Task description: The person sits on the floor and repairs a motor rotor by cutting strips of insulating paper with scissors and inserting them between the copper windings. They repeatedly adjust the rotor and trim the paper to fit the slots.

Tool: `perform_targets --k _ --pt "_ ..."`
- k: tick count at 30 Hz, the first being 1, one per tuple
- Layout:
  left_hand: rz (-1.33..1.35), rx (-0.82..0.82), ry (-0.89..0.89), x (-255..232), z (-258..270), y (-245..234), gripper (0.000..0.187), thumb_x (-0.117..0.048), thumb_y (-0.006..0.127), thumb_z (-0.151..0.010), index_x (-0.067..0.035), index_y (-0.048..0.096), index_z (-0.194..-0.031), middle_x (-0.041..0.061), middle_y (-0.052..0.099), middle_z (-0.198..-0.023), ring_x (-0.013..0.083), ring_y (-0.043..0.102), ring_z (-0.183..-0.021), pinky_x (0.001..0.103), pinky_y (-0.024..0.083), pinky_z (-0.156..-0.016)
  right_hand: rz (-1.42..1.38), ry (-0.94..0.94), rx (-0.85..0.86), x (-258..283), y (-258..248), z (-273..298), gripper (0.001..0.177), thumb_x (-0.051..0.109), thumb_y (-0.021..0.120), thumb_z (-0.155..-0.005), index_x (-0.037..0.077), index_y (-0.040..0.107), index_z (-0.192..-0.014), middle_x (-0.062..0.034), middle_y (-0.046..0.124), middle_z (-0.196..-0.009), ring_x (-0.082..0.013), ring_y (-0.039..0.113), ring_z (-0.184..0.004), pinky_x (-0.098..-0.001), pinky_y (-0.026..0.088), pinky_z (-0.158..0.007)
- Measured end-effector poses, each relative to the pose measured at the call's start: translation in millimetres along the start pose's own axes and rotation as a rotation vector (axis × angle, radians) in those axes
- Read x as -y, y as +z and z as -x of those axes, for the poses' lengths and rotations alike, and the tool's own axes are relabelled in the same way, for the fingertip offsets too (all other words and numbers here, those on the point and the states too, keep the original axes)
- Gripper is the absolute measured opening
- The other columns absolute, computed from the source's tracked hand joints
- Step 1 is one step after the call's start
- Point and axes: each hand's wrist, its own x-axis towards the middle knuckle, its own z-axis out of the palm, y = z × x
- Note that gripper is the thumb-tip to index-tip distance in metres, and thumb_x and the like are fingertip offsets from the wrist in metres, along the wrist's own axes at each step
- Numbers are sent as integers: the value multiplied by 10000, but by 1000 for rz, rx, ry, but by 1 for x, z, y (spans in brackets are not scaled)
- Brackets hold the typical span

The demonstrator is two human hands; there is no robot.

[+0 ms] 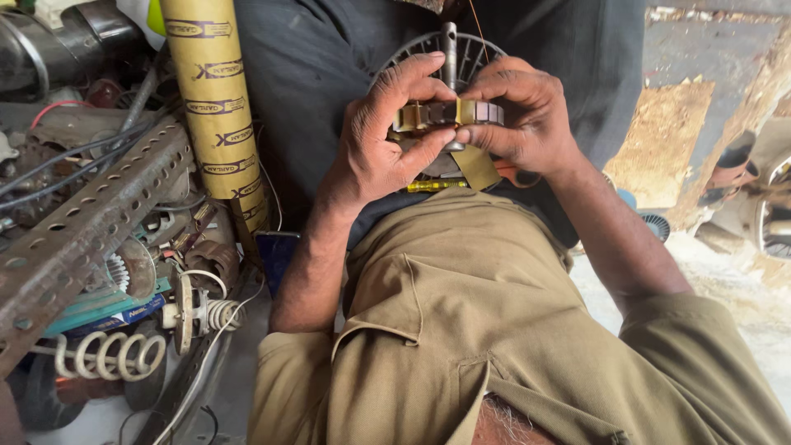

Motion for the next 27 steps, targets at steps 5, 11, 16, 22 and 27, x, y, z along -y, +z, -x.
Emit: perform_targets --k 5,11,16,22,27 --pt "-86 1 -62 -11 -5 1 652 -19 833 -973 -107 448 -1492 86 740 -1184 195 786 -1061 296 668 -934 -12 -2 19 9 -1 -7 361 176 927 -853 34 737 -1125 -41 682 -1041 -116 626 -906 -239 499 -803" --pt "-286 57 181 -30 -23 -10 404 -67 870 -832 -18 668 -1179 249 641 -1233 385 617 -1215 463 530 -1080 -120 6 116 16 -17 -8 388 310 810 -978 11 710 -1206 -65 648 -1049 -119 626 -944 -250 503 -852" --pt "-509 182 229 -26 -32 -12 198 -105 877 -944 -37 743 -1073 88 695 -1234 280 654 -1225 487 522 -1100 89 -60 98 19 -38 -14 441 422 738 -1009 12 720 -1172 -87 668 -1036 -186 657 -967 -302 517 -862" --pt "-612 15 280 -34 -14 -17 328 -137 832 -879 30 709 -1133 171 668 -1205 342 618 -1165 472 518 -1033 710 -221 -45 68 -41 2 414 330 843 -966 -16 704 -1146 -181 639 -1183 -341 629 -1115 -440 511 -929" --pt "-508 164 265 -32 40 8 160 -60 766 -998 3 725 -1139 116 691 -1181 245 666 -1132 395 570 -982 907 -228 265 70 -17 48 415 194 875 -731 11 774 -1090 -142 694 -1144 -366 628 -1118 -479 495 -985"
